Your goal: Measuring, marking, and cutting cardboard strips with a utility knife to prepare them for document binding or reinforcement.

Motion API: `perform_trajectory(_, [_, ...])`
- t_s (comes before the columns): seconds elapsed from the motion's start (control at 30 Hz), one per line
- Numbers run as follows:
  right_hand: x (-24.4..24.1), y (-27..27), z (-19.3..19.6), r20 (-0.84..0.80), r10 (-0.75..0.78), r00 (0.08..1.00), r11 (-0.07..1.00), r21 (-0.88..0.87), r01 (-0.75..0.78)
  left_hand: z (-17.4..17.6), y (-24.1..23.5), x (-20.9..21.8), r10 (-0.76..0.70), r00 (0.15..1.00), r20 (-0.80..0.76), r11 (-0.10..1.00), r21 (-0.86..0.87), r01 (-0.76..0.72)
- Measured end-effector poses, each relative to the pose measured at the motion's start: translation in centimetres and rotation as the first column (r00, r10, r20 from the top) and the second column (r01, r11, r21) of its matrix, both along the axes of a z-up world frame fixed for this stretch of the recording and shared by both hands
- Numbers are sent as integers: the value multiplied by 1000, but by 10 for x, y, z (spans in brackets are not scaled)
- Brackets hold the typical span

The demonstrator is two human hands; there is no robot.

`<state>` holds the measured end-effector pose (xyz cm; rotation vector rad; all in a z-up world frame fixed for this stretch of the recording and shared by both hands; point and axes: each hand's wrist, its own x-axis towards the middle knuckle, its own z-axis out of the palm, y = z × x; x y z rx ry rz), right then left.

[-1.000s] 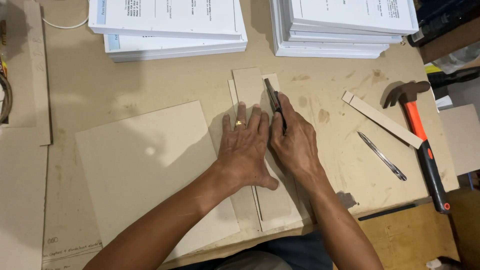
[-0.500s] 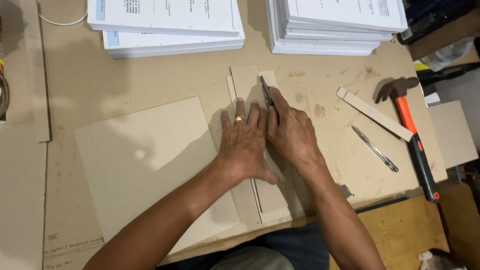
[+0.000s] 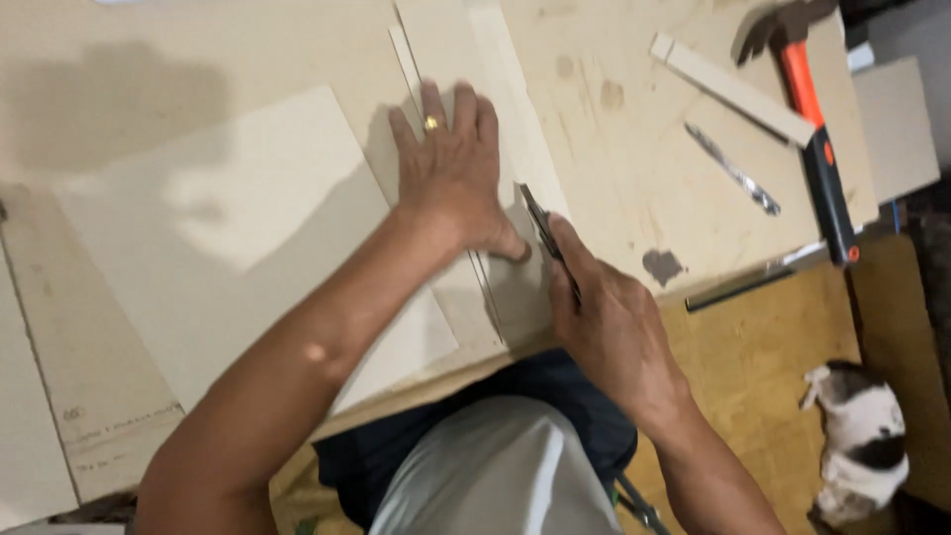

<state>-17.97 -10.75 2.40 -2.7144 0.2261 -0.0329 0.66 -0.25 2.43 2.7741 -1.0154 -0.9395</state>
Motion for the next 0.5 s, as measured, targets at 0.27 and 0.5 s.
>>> perform_trajectory(0.27, [-82,21,13,-188,-176,966,984,-28,174,2,-5,1,-19,1000,11,997,71,18])
perform_trajectory(0.5, [-122,21,-7,-138,-169,976,981,-116,153,-1,-8,2,7,1000,-5,995,102,-7])
